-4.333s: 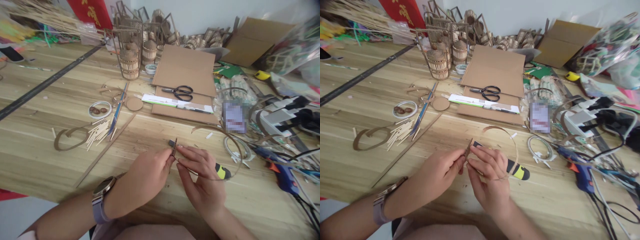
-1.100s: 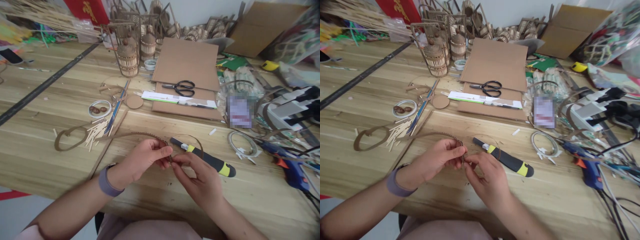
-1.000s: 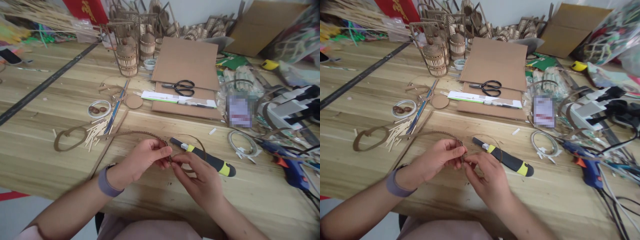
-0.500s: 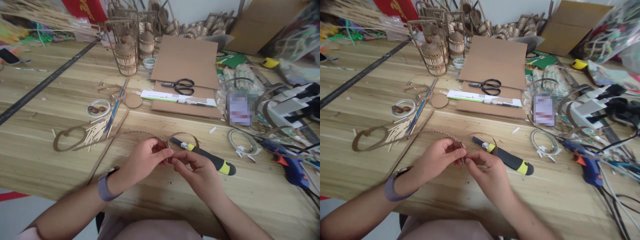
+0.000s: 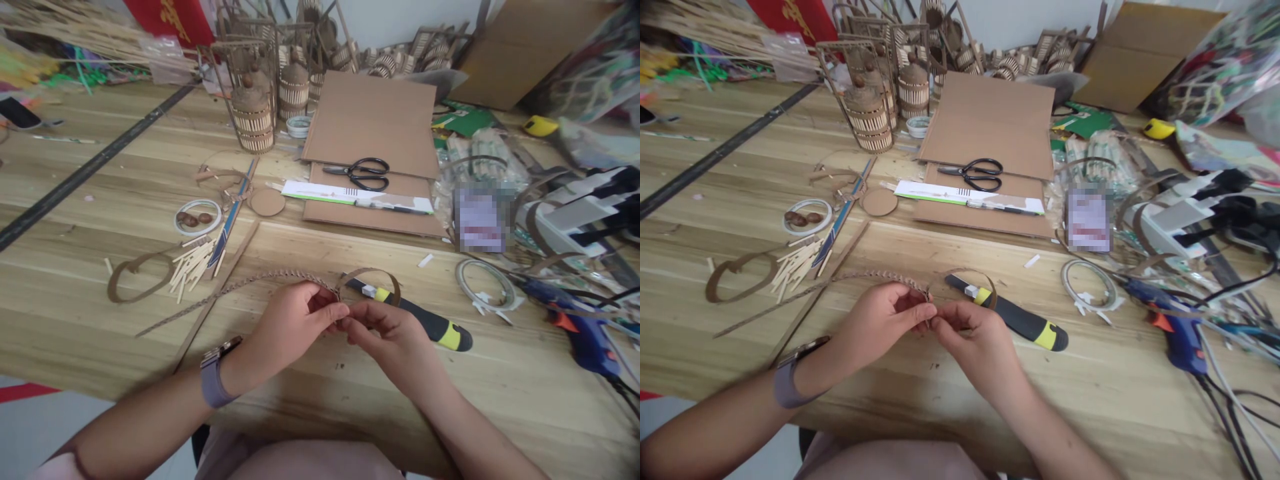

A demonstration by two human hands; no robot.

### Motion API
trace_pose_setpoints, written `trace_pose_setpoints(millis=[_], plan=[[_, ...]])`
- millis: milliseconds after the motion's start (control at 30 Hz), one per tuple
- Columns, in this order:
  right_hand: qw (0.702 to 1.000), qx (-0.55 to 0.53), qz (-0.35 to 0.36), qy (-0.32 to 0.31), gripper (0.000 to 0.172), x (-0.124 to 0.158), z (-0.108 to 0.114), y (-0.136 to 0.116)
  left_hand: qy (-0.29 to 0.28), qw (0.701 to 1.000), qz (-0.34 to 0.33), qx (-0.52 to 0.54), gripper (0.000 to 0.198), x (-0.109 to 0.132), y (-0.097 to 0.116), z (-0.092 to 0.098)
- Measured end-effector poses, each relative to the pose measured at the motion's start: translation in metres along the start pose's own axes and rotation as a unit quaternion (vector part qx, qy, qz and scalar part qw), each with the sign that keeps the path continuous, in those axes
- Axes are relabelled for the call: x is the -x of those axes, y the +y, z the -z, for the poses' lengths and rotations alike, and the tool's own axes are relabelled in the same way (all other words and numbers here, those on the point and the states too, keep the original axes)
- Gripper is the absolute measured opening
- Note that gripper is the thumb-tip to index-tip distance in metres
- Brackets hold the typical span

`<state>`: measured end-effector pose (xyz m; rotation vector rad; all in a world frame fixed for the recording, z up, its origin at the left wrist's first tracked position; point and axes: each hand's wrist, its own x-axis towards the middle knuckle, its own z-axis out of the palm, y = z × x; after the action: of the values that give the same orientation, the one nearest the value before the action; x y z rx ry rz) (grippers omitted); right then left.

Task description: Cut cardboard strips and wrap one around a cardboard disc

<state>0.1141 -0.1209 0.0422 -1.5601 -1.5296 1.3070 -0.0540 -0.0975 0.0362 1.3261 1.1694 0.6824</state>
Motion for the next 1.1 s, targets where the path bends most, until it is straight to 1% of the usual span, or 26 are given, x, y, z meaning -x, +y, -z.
trace_pose_setpoints(millis=[100, 333, 500, 667, 767, 867, 1000, 1100], plan=[[1.000, 0.011, 0.014, 0.000, 0.020, 0.0005, -0.0006, 0.0002, 0.001, 1.000, 0.006, 0.004, 0.018, 0.0000, 0.0023, -0.0006], [0.999, 0.020, 0.033, -0.002, 0.019, 0.0016, -0.0015, -0.0002, -0.014, 0.996, 0.049, 0.069, 0.016, -0.0020, 0.0048, -0.0010], [0.999, 0.017, 0.038, -0.023, 0.018, -0.0002, 0.0012, -0.0010, -0.030, 0.992, 0.060, 0.103, 0.013, -0.0037, 0.0047, -0.0009], [0.997, 0.052, 0.044, -0.047, 0.018, -0.0006, 0.0052, -0.0026, -0.041, 0.991, 0.069, 0.106, 0.012, -0.0035, 0.0022, 0.0000], [0.995, 0.068, 0.062, -0.050, 0.020, 0.0003, 0.0042, -0.0024, -0.050, 0.991, 0.068, 0.105, 0.015, -0.0048, -0.0002, 0.0008], [0.991, 0.098, 0.086, -0.032, 0.020, 0.0014, 0.0010, -0.0005, -0.061, 0.990, 0.056, 0.113, 0.018, -0.0070, -0.0030, 0.0011], [0.983, 0.152, 0.106, 0.013, 0.019, 0.0024, -0.0019, 0.0031, -0.078, 0.989, 0.026, 0.126, 0.020, -0.0080, -0.0043, 0.0007], [0.979, 0.162, 0.107, 0.064, 0.016, 0.0021, -0.0004, 0.0034, -0.057, 0.990, 0.014, 0.130, 0.021, -0.0045, -0.0017, -0.0004]])
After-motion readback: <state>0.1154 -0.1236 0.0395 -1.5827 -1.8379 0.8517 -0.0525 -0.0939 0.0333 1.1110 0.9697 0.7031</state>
